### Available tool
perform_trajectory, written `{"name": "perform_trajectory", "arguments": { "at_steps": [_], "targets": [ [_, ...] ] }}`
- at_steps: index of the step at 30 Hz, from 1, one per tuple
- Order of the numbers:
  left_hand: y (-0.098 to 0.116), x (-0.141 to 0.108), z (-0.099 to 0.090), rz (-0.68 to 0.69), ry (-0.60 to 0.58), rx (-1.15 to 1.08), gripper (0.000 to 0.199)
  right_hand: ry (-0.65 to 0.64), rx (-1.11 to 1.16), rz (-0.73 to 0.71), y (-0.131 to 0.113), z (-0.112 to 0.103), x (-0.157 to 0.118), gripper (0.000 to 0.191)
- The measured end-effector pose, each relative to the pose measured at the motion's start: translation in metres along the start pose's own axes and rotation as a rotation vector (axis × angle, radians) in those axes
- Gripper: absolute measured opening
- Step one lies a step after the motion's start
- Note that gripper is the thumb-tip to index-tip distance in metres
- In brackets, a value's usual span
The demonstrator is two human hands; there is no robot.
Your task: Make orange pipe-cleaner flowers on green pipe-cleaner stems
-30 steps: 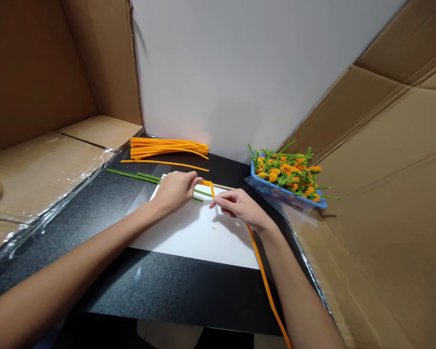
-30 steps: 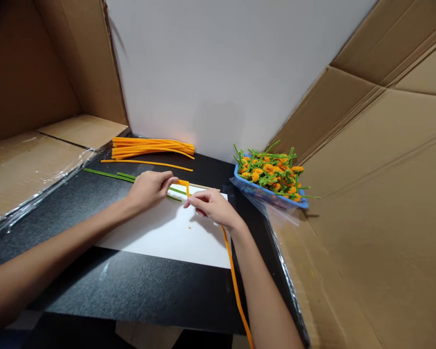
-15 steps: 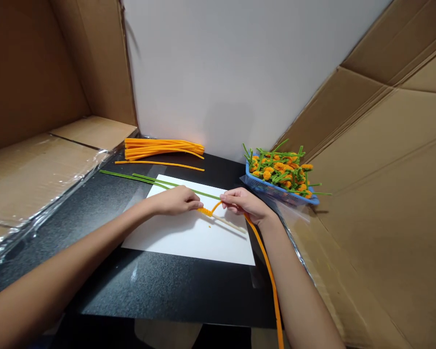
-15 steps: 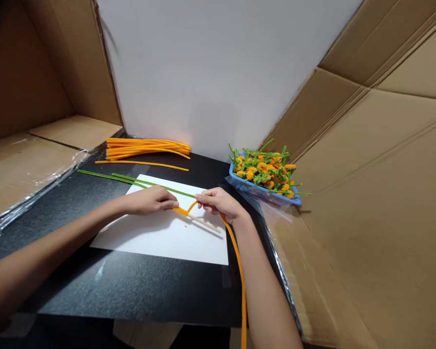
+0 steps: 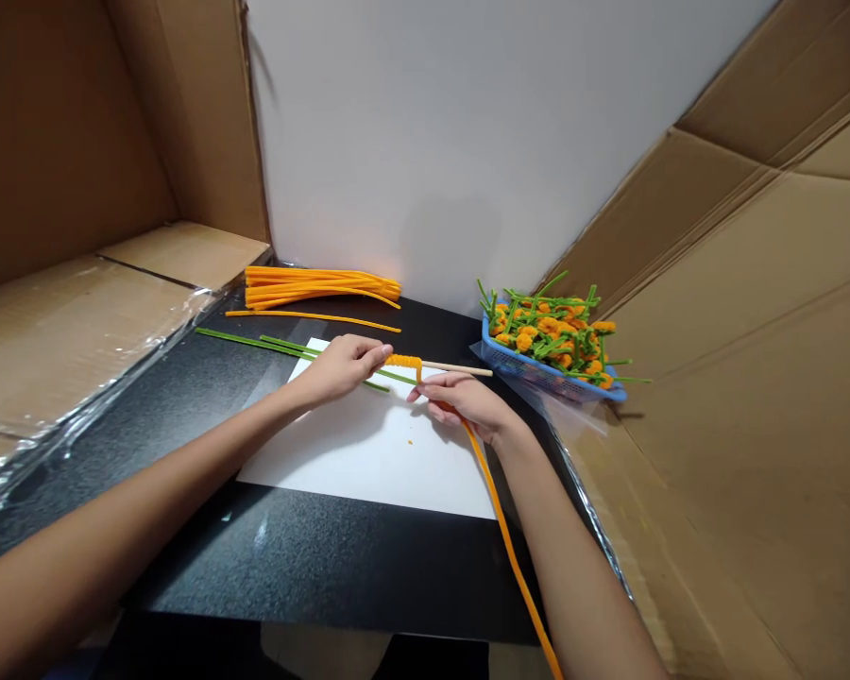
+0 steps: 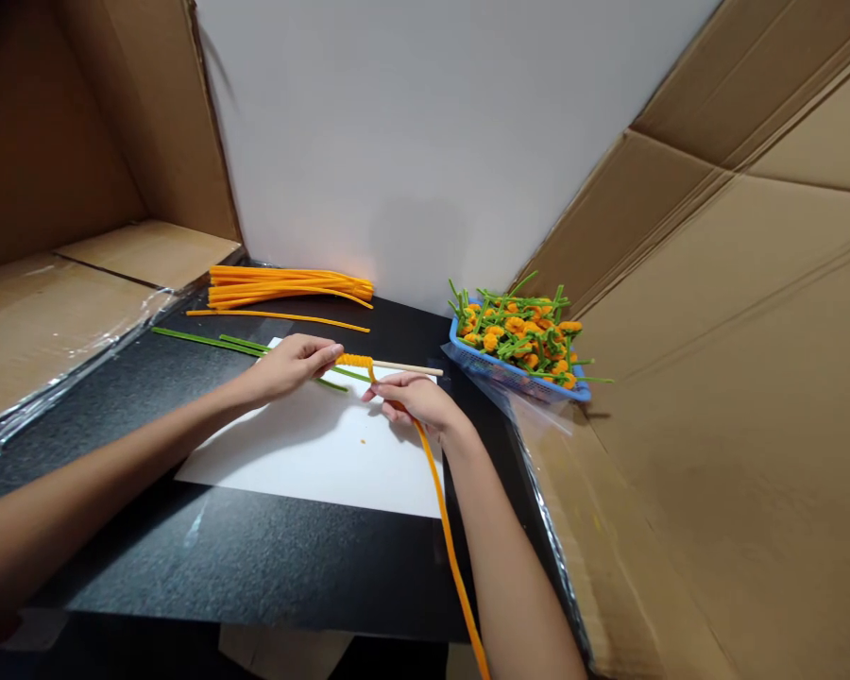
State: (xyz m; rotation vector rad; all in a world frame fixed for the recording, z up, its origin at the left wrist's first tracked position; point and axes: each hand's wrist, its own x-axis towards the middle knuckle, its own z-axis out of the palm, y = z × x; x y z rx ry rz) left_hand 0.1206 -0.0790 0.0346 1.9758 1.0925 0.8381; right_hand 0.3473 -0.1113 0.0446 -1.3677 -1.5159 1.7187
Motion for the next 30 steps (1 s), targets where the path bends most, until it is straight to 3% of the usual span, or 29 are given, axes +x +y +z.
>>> {"name": "perform_trajectory", "arguments": {
  "at_steps": [4, 7, 11, 15, 18, 20, 23, 27, 30],
  "targets": [
    [-0.005, 0.002, -0.007, 0.039, -0.399, -0.148, 0.044, 0.012, -0.005, 0.009, 0.0, -0.012, -0.002, 0.035],
    [-0.005, 0.0, -0.012, 0.065, -0.544, -0.042, 0.04, -0.004, -0.015, 0.005, -0.004, -0.016, -0.006, 0.035],
    [-0.003, -0.002, -0.009, 0.11, -0.46, 0.254, 0.039, 0.0, -0.084, -0.077, -0.007, -0.014, -0.01, 0.036],
    [-0.002, -0.003, -0.002, 0.049, -0.139, 0.554, 0.035, 0.086, -0.191, -0.178, -0.009, -0.004, -0.009, 0.039],
    [-0.002, -0.002, 0.001, -0.016, 0.122, 0.467, 0.033, 0.102, -0.187, -0.211, -0.01, 0.003, -0.008, 0.039],
    [-0.002, -0.001, 0.002, -0.024, 0.209, 0.3, 0.035, 0.084, -0.157, -0.197, -0.009, 0.005, -0.006, 0.04],
    [-0.005, 0.002, 0.005, -0.073, 0.131, -0.03, 0.04, 0.062, -0.123, -0.17, -0.006, 0.005, -0.003, 0.042],
    [-0.006, 0.002, 0.008, -0.319, -0.103, -0.504, 0.041, 0.045, -0.039, -0.15, -0.001, -0.002, 0.0, 0.041],
    [-0.005, 0.0, 0.004, -0.344, -0.289, -0.612, 0.041, 0.076, 0.059, -0.134, -0.001, -0.01, -0.001, 0.04]
  ]
}}
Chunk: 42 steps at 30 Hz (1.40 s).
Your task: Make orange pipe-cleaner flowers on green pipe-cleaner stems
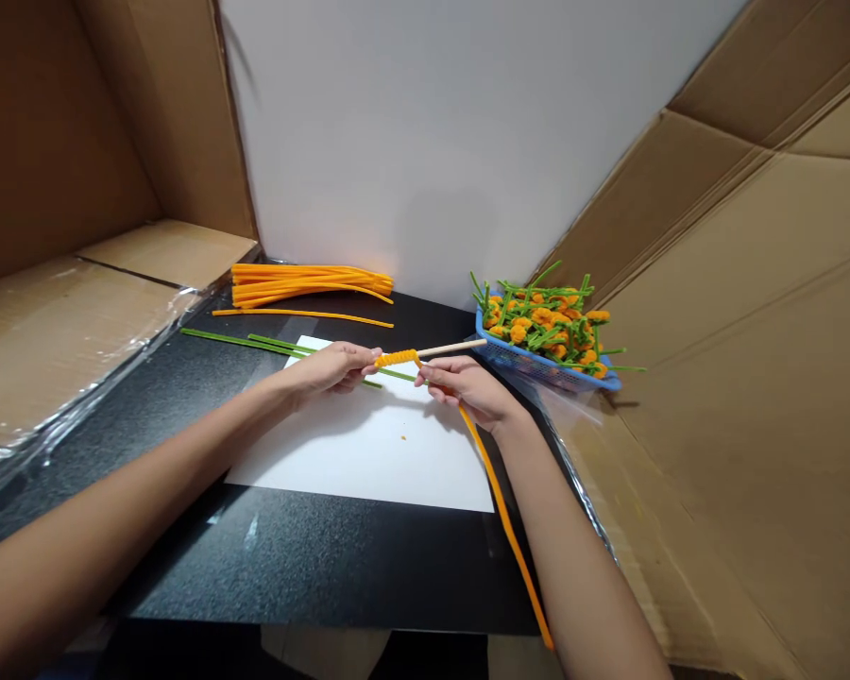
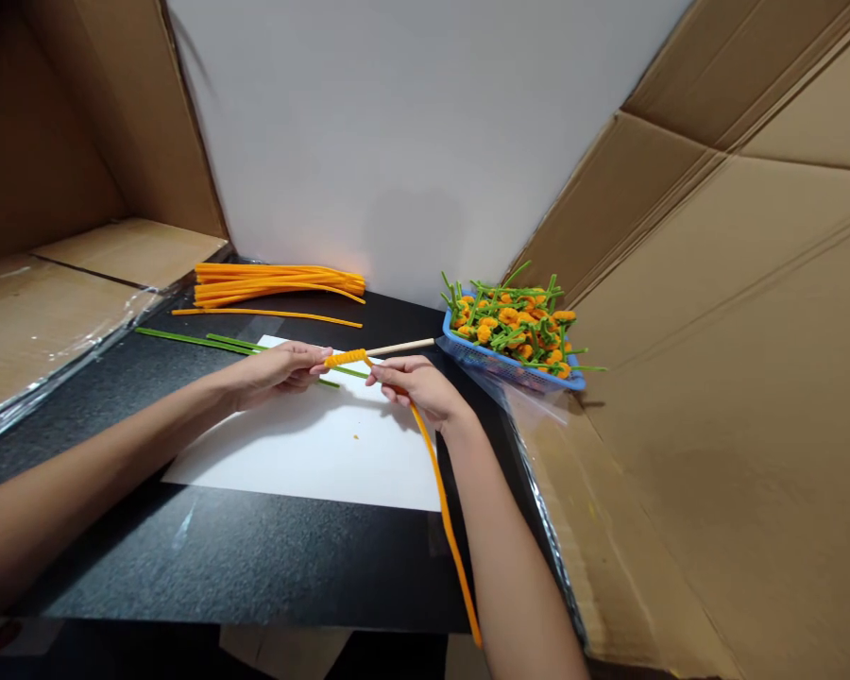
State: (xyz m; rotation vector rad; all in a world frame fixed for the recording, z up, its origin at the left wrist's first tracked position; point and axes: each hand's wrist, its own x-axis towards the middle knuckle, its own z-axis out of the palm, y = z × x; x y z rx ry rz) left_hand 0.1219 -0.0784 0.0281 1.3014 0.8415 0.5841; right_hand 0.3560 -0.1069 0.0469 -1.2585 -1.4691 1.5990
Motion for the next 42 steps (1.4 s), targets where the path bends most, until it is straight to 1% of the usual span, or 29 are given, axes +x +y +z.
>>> {"name": "perform_trajectory", "arguments": {
  "at_steps": [2, 5, 8, 10, 12, 13, 15, 17, 18, 20, 21, 23, 26, 29, 32, 34, 37, 39, 42],
  "targets": [
    [0.002, -0.003, -0.003, 0.015, -0.107, 0.041, 0.042, 0.028, 0.037, 0.001, -0.001, -0.005, -0.001, 0.039],
    [0.005, -0.007, -0.008, 0.038, -0.213, 0.142, 0.042, -0.004, 0.044, 0.014, -0.004, -0.007, -0.004, 0.036],
    [0.009, -0.009, -0.009, 0.075, -0.272, 0.335, 0.038, -0.038, 0.027, 0.041, -0.007, -0.005, -0.006, 0.033],
    [0.012, -0.009, -0.008, 0.134, -0.267, 0.507, 0.038, -0.043, -0.003, 0.05, -0.009, -0.004, -0.007, 0.033],
    [0.011, -0.008, -0.007, 0.202, -0.197, 0.698, 0.039, -0.028, -0.06, 0.041, -0.011, -0.003, -0.008, 0.034],
    [0.01, -0.006, -0.006, 0.228, -0.129, 0.799, 0.039, -0.011, -0.096, 0.031, -0.011, -0.002, -0.008, 0.036],
    [0.006, -0.004, -0.004, 0.253, 0.046, 0.989, 0.037, 0.031, -0.16, 0.014, -0.012, -0.002, -0.009, 0.037],
    [0.002, -0.003, -0.001, 0.257, 0.244, 1.086, 0.035, 0.07, -0.179, 0.005, -0.011, -0.001, -0.009, 0.038],
    [0.0, -0.002, 0.001, 0.262, 0.338, 1.078, 0.034, 0.084, -0.172, 0.0, -0.011, 0.0, -0.009, 0.038],
    [-0.003, -0.002, 0.004, 0.284, 0.488, 0.962, 0.035, 0.101, -0.139, -0.009, -0.011, 0.004, -0.008, 0.039],
    [-0.004, -0.002, 0.005, 0.299, 0.537, 0.877, 0.036, 0.102, -0.125, -0.011, -0.011, 0.006, -0.008, 0.04],
    [-0.008, 0.0, 0.008, 0.317, 0.581, 0.707, 0.039, 0.107, -0.118, -0.005, -0.01, 0.01, -0.007, 0.041],
    [-0.016, 0.006, 0.01, 0.265, 0.547, 0.461, 0.042, 0.122, -0.135, 0.01, -0.007, 0.014, -0.004, 0.04],
    [-0.019, 0.011, 0.012, 0.152, 0.444, 0.194, 0.044, 0.113, -0.122, 0.022, -0.001, 0.013, 0.0, 0.039],
    [-0.016, 0.01, 0.014, 0.067, 0.322, 0.056, 0.045, 0.103, -0.075, 0.045, 0.003, 0.005, 0.002, 0.039],
    [-0.012, 0.007, 0.014, 0.05, 0.239, 0.045, 0.046, 0.102, -0.051, 0.056, 0.005, -0.001, 0.003, 0.04],
    [-0.008, 0.003, 0.012, 0.079, 0.114, 0.09, 0.046, 0.093, -0.011, 0.064, 0.006, -0.007, 0.001, 0.04],
    [-0.006, 0.0, 0.009, 0.095, 0.027, 0.157, 0.045, 0.074, -0.019, 0.066, 0.004, -0.011, 0.0, 0.039],
    [-0.001, -0.004, 0.001, 0.101, -0.116, 0.325, 0.042, 0.014, -0.113, 0.087, 0.0, -0.016, -0.004, 0.035]
  ]
}}
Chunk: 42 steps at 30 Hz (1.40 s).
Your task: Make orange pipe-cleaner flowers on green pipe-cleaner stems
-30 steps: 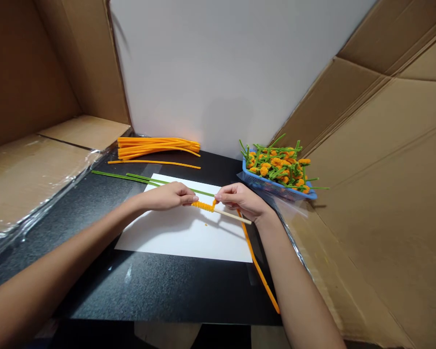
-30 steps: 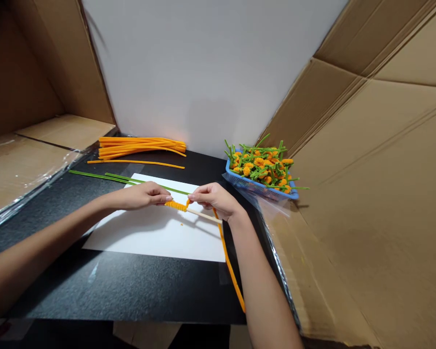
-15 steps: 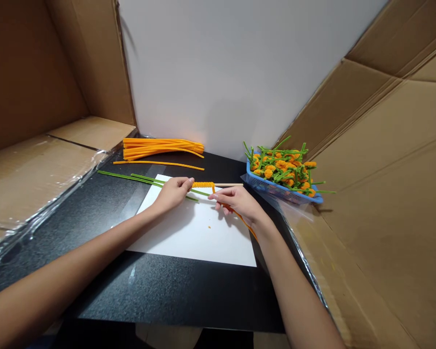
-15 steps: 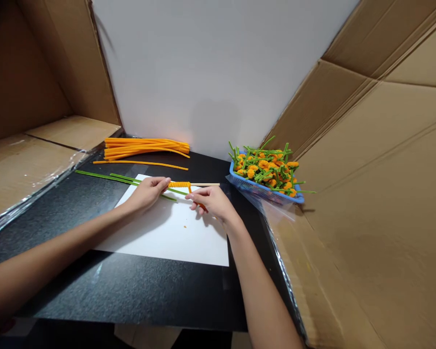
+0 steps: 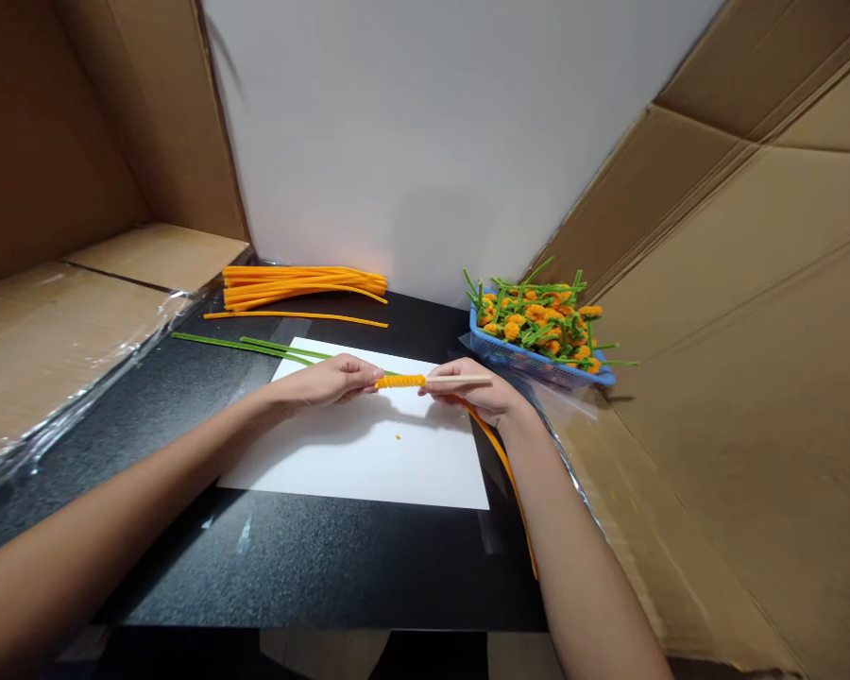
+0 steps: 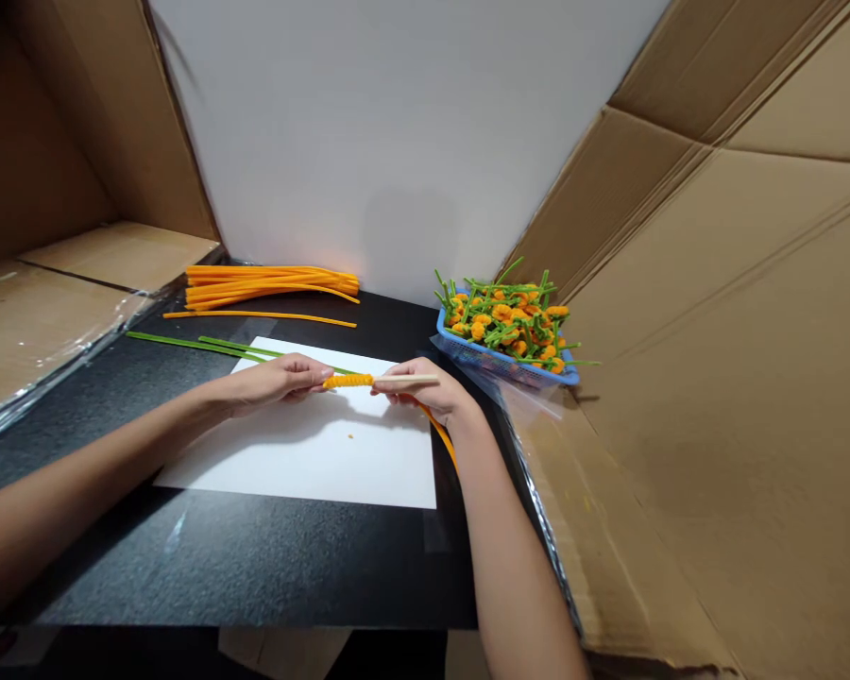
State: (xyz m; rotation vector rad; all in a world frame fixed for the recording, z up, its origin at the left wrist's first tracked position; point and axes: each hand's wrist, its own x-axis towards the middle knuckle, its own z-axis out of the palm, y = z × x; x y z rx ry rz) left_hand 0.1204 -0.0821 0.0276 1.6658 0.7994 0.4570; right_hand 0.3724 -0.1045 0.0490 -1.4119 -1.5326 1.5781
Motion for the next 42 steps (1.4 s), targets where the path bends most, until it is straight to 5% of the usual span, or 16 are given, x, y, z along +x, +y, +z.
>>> {"name": "perform_trajectory", "arguments": {
  "at_steps": [5, 13, 17, 21, 24, 28, 36, 39, 42],
  "targets": [
    [0.008, -0.004, -0.01, 0.145, -0.065, 0.46, 0.043, -0.029, -0.029, 0.033, -0.004, -0.005, -0.004, 0.033],
    [0.005, -0.002, 0.0, 0.091, 0.39, 1.042, 0.035, 0.066, 0.018, -0.028, -0.012, 0.01, -0.008, 0.03],
    [0.005, -0.003, 0.007, 0.095, 0.64, 0.914, 0.035, 0.118, 0.121, -0.102, -0.013, 0.017, -0.006, 0.037],
    [0.007, -0.002, 0.01, 0.12, 0.755, 0.61, 0.036, 0.132, 0.061, -0.112, -0.009, 0.024, -0.001, 0.043],
    [0.003, 0.003, 0.008, 0.136, 0.677, 0.366, 0.04, 0.128, -0.002, -0.066, -0.007, 0.025, 0.003, 0.047],
    [-0.003, 0.007, 0.001, 0.167, 0.422, 0.154, 0.045, 0.106, 0.015, -0.019, -0.001, 0.016, 0.003, 0.046],
    [0.018, -0.008, -0.012, 0.222, -0.092, 0.355, 0.044, -0.072, 0.117, 0.01, -0.001, -0.011, -0.006, 0.042],
    [0.016, -0.007, -0.009, 0.213, -0.077, 0.585, 0.043, -0.081, 0.091, 0.011, -0.008, -0.01, -0.01, 0.041],
    [0.009, -0.004, -0.006, 0.145, 0.184, 0.878, 0.039, -0.033, 0.042, -0.044, -0.013, -0.006, -0.014, 0.041]
  ]
}}
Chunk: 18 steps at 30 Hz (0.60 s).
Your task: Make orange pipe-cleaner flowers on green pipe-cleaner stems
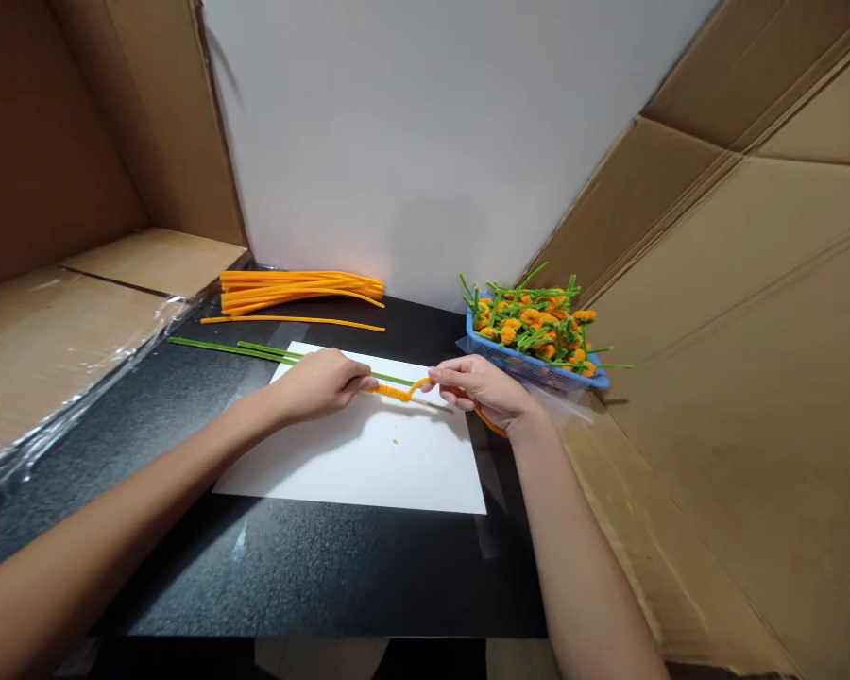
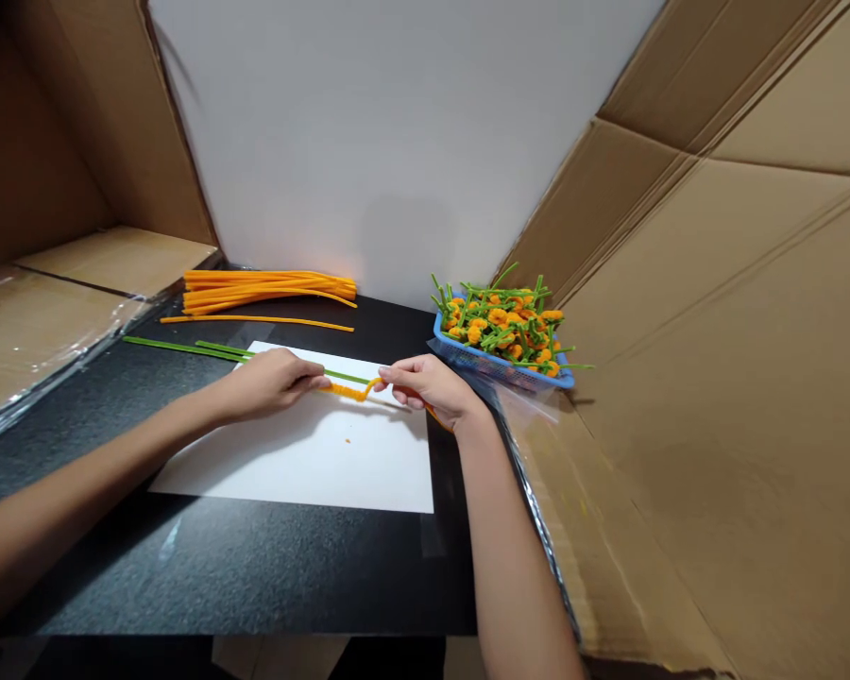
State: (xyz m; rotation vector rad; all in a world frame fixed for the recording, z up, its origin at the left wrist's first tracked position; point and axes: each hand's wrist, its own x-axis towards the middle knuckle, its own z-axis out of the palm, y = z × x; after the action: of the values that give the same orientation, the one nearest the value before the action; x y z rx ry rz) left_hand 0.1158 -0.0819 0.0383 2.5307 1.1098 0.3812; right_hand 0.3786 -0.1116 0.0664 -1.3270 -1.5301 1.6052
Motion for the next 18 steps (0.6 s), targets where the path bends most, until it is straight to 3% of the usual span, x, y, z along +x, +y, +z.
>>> {"name": "perform_trajectory", "arguments": {
  "at_steps": [2, 5, 8, 13, 16, 18],
  "targets": [
    [-0.001, 0.001, 0.002, -0.123, 0.163, 0.108, 0.037, 0.029, -0.023, -0.046, -0.001, 0.003, -0.001, 0.04],
    [0.001, 0.001, 0.002, -0.196, 0.355, 0.007, 0.036, -0.023, -0.086, -0.05, 0.001, 0.007, 0.001, 0.04],
    [0.004, 0.002, 0.001, -0.177, 0.416, -0.188, 0.037, -0.074, -0.186, 0.019, 0.007, 0.008, 0.007, 0.044],
    [-0.003, 0.006, 0.004, -0.127, 0.317, -0.48, 0.042, 0.049, -0.165, 0.074, 0.015, 0.004, 0.013, 0.051],
    [-0.006, 0.006, 0.003, -0.042, 0.149, -0.6, 0.045, 0.116, -0.136, 0.047, 0.015, 0.001, 0.012, 0.048],
    [-0.005, 0.004, 0.001, 0.031, -0.004, -0.568, 0.045, 0.115, -0.142, 0.034, 0.015, -0.001, 0.011, 0.042]
  ]
}}
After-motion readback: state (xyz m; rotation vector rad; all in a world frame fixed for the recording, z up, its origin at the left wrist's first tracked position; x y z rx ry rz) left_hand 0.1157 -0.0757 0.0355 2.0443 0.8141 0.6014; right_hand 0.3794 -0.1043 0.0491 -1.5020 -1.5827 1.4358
